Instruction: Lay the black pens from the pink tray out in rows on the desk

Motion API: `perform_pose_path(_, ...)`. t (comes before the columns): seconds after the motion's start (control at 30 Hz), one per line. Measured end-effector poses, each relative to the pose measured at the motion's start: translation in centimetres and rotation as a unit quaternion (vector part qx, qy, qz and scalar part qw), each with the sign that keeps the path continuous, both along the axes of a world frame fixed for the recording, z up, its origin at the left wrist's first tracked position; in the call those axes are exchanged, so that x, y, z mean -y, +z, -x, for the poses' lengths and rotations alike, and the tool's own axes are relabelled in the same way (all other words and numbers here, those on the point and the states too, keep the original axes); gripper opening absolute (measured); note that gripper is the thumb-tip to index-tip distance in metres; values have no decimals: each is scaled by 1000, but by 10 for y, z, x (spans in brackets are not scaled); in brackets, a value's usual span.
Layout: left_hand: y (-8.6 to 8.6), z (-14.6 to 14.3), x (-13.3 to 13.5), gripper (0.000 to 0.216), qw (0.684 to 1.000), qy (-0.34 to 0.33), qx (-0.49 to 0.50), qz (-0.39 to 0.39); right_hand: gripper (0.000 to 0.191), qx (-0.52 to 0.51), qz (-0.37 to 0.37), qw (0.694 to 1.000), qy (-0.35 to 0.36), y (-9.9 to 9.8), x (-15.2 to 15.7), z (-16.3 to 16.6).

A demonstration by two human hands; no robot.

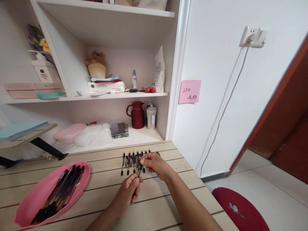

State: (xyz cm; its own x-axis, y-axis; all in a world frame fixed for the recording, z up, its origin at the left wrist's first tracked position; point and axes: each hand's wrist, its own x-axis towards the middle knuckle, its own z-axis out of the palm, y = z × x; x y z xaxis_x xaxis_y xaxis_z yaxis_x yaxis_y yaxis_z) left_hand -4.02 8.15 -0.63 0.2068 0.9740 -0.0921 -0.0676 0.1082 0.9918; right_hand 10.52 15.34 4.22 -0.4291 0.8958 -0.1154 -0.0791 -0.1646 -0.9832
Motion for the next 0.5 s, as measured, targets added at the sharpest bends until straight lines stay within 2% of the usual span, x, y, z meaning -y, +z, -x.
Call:
perform_pose_path(0.07,0,0,0,28,1000,3,-1,-3,30,-7,-1,1000,15,-1,0,0)
perform_pose_path(0.2,-1,-1,0,29,1000,5,3,4,29,9,-9,999,-36,-4,-1,0)
perform_pose_path(0.37,-2,-1,0,28,1000,4,1,0,26,-1,-18,1000,14,-1,-1,-1)
perform_pose_path(0.5,0,-3,1,24,1000,10,-21,-17,23,4,-24,999,-36,-7,-4,0)
